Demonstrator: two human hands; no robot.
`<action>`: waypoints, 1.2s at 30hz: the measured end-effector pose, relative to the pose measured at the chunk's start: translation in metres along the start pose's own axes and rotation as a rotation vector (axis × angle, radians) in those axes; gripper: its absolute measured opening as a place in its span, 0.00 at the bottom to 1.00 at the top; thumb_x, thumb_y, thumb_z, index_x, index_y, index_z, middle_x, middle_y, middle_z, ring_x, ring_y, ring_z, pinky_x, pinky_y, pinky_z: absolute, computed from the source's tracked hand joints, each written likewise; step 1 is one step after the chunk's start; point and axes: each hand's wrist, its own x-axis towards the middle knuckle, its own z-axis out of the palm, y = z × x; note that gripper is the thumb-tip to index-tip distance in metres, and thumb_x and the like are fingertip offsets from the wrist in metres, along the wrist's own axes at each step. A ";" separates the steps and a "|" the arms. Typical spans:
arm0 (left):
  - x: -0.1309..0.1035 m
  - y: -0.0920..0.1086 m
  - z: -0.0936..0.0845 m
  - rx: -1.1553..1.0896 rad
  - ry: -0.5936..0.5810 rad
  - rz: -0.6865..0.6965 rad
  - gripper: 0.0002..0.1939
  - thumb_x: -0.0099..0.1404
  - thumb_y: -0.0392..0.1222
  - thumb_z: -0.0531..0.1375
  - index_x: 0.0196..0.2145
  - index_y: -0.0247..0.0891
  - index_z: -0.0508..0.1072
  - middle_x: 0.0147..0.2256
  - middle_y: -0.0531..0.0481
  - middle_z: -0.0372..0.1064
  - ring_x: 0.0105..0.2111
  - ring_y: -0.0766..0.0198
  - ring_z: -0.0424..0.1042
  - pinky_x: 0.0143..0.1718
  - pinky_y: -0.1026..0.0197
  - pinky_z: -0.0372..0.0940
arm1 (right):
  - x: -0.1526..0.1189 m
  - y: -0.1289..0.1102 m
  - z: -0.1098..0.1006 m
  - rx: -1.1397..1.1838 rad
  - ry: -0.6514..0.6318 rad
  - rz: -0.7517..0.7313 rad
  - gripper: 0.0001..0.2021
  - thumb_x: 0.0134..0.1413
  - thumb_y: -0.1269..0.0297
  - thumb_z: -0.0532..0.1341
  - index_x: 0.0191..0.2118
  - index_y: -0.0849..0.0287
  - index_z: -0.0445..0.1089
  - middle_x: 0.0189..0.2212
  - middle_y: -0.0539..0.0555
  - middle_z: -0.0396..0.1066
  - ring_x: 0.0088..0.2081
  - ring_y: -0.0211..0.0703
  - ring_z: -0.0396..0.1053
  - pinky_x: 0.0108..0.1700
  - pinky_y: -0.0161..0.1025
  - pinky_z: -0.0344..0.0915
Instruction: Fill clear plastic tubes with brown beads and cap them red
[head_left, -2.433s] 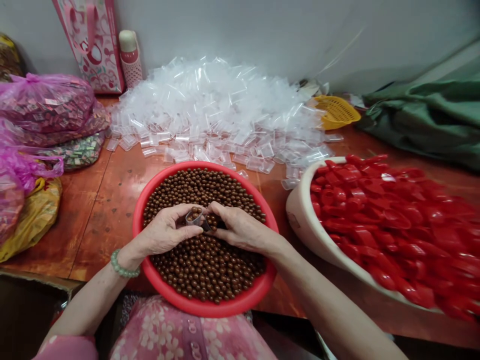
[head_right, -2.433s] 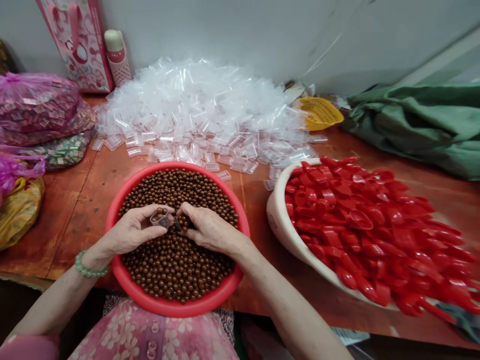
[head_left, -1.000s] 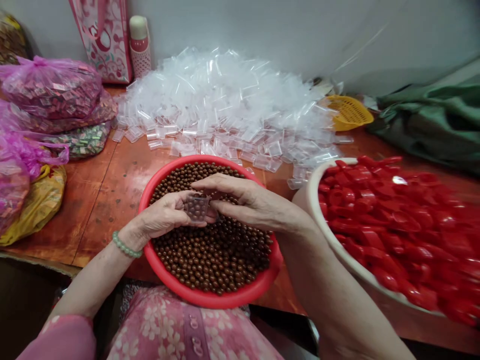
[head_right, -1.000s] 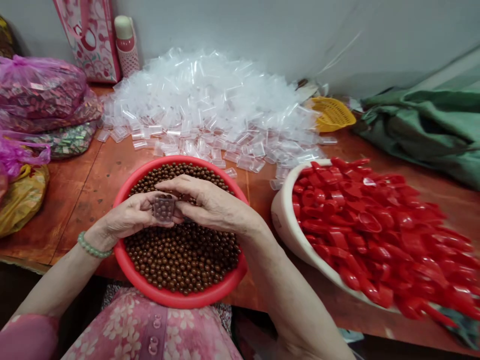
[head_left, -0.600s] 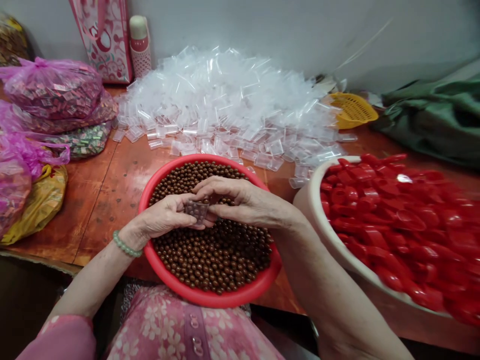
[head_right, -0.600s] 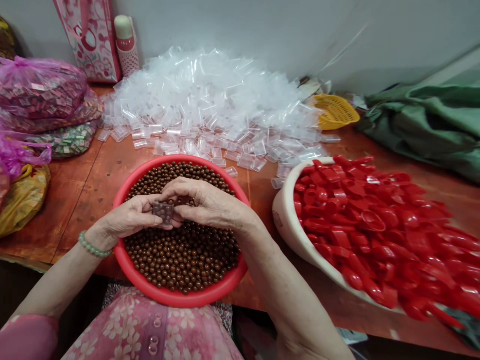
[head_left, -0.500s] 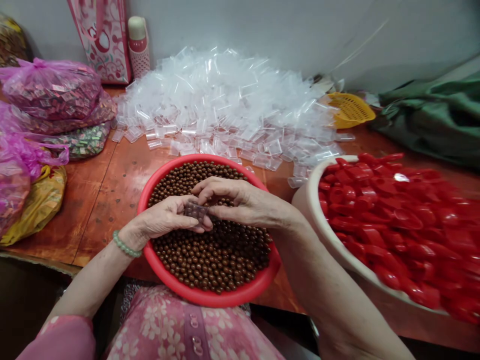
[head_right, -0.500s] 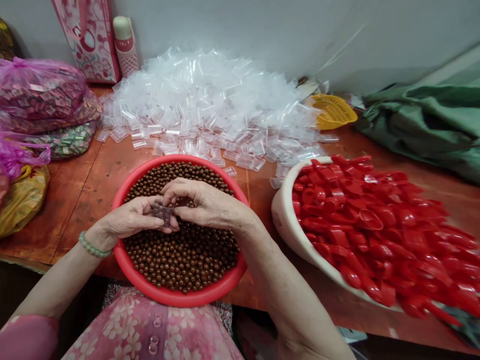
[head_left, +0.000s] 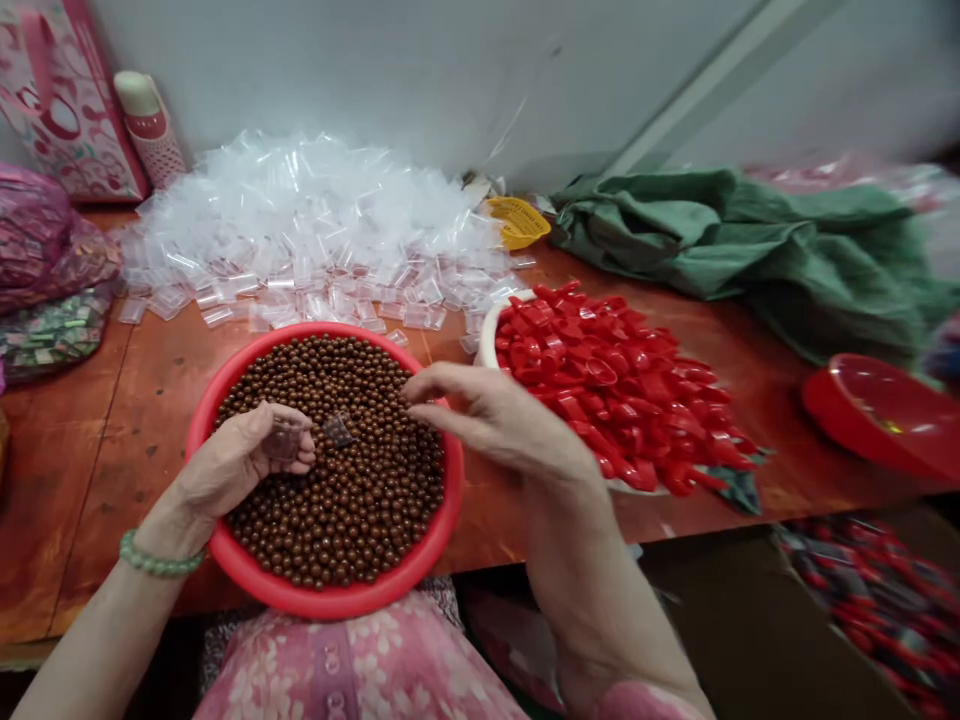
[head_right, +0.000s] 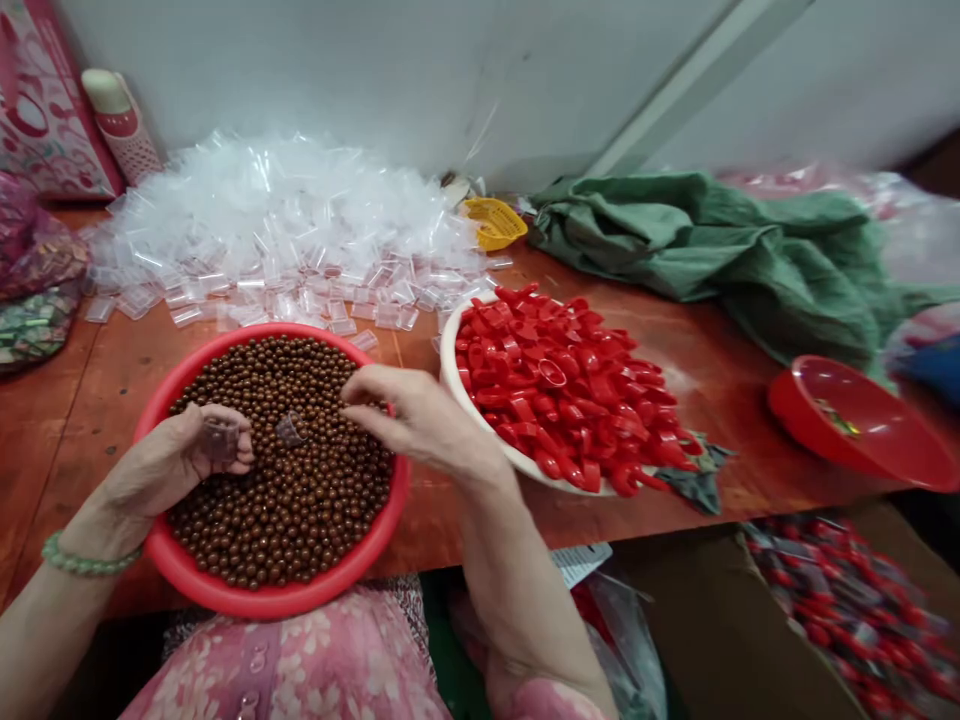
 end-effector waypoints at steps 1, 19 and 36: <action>0.000 0.000 0.002 -0.011 0.038 0.004 0.21 0.57 0.56 0.65 0.36 0.33 0.78 0.30 0.44 0.76 0.31 0.61 0.76 0.34 0.61 0.73 | -0.008 0.008 -0.010 -0.125 0.110 0.091 0.05 0.59 0.64 0.58 0.38 0.58 0.70 0.34 0.53 0.75 0.37 0.42 0.71 0.43 0.39 0.67; -0.004 -0.009 0.020 0.038 0.149 0.051 0.20 0.58 0.54 0.65 0.35 0.32 0.79 0.29 0.45 0.76 0.30 0.63 0.73 0.32 0.63 0.69 | -0.021 0.123 -0.040 -0.889 0.493 0.431 0.16 0.49 0.59 0.65 0.19 0.58 0.62 0.28 0.62 0.65 0.43 0.58 0.58 0.46 0.61 0.52; -0.007 -0.019 0.012 0.171 0.053 0.017 0.17 0.52 0.37 0.70 0.41 0.36 0.75 0.36 0.49 0.75 0.37 0.66 0.72 0.44 0.61 0.63 | -0.016 0.116 -0.050 -0.718 0.833 0.814 0.09 0.43 0.68 0.66 0.34 0.62 0.76 0.36 0.70 0.74 0.43 0.64 0.71 0.46 0.57 0.63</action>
